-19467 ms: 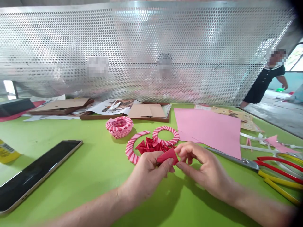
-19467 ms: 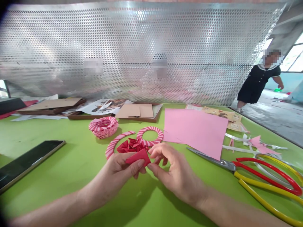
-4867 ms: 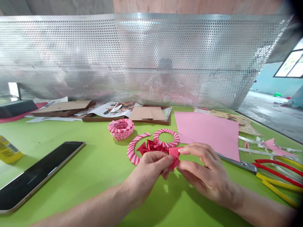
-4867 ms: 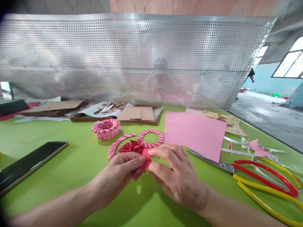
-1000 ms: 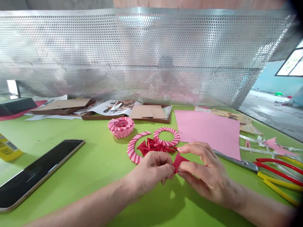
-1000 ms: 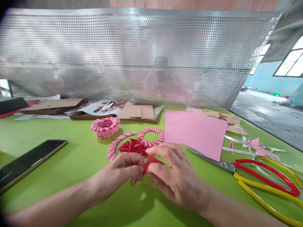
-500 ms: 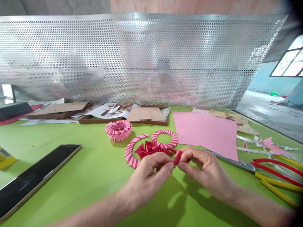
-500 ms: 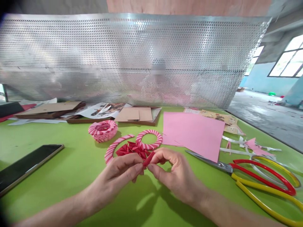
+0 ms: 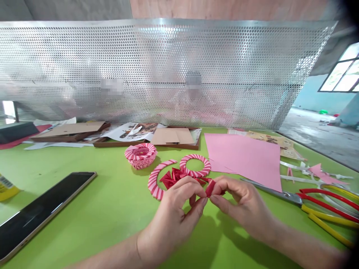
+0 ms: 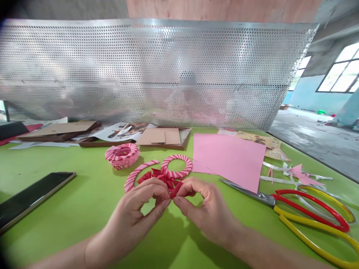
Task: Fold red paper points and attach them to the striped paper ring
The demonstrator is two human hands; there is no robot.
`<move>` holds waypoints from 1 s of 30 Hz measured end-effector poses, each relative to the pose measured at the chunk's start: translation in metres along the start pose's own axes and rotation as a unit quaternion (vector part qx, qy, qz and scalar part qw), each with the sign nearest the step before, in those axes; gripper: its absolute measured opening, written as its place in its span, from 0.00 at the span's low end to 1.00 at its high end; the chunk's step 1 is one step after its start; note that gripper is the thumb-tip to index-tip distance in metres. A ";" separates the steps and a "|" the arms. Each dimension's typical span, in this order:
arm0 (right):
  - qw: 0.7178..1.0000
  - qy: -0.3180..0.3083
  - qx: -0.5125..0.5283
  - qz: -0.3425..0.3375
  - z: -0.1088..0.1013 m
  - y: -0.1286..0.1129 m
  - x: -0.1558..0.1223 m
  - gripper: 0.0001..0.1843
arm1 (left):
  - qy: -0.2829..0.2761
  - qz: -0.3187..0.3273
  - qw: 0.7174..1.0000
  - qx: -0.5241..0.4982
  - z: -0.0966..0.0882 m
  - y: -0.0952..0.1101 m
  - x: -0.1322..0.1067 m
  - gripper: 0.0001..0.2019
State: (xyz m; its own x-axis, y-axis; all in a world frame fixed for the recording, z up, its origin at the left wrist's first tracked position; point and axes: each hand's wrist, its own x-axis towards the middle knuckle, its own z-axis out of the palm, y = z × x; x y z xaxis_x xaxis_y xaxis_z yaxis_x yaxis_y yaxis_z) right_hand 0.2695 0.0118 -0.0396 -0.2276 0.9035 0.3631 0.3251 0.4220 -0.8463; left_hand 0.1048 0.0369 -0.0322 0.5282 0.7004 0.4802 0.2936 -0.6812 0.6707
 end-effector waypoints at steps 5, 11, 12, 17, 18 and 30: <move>0.998 0.002 -0.049 -0.038 0.000 -0.001 -0.001 0.04 | -0.021 -0.055 0.998 -0.014 0.001 0.001 0.001 0.06; 0.995 0.002 -0.081 -0.052 0.000 0.001 -0.004 0.05 | -0.044 -0.174 0.979 -0.094 0.002 0.000 0.001 0.04; 0.995 0.003 -0.081 -0.053 0.000 0.001 -0.004 0.05 | -0.052 -0.179 0.977 -0.102 0.003 0.000 0.001 0.05; 0.997 0.003 -0.065 -0.046 0.001 0.002 -0.004 0.04 | -0.040 -0.182 0.976 -0.116 0.004 -0.001 0.002 0.09; 0.997 0.004 -0.062 -0.042 0.001 0.002 -0.003 0.04 | -0.036 -0.184 0.975 -0.119 0.004 -0.001 0.002 0.08; 0.998 0.056 0.000 0.017 0.006 0.003 -0.005 0.09 | -0.042 -0.207 0.966 -0.149 0.005 -0.002 0.003 0.08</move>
State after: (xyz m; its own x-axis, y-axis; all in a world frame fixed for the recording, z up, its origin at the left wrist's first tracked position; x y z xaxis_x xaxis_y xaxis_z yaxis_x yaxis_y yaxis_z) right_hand 0.2662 0.0079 -0.0461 -0.1119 0.9196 0.3765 0.3305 0.3918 -0.8586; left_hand 0.1098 0.0388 -0.0351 0.4809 0.8715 0.0959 0.2589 -0.2457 0.9342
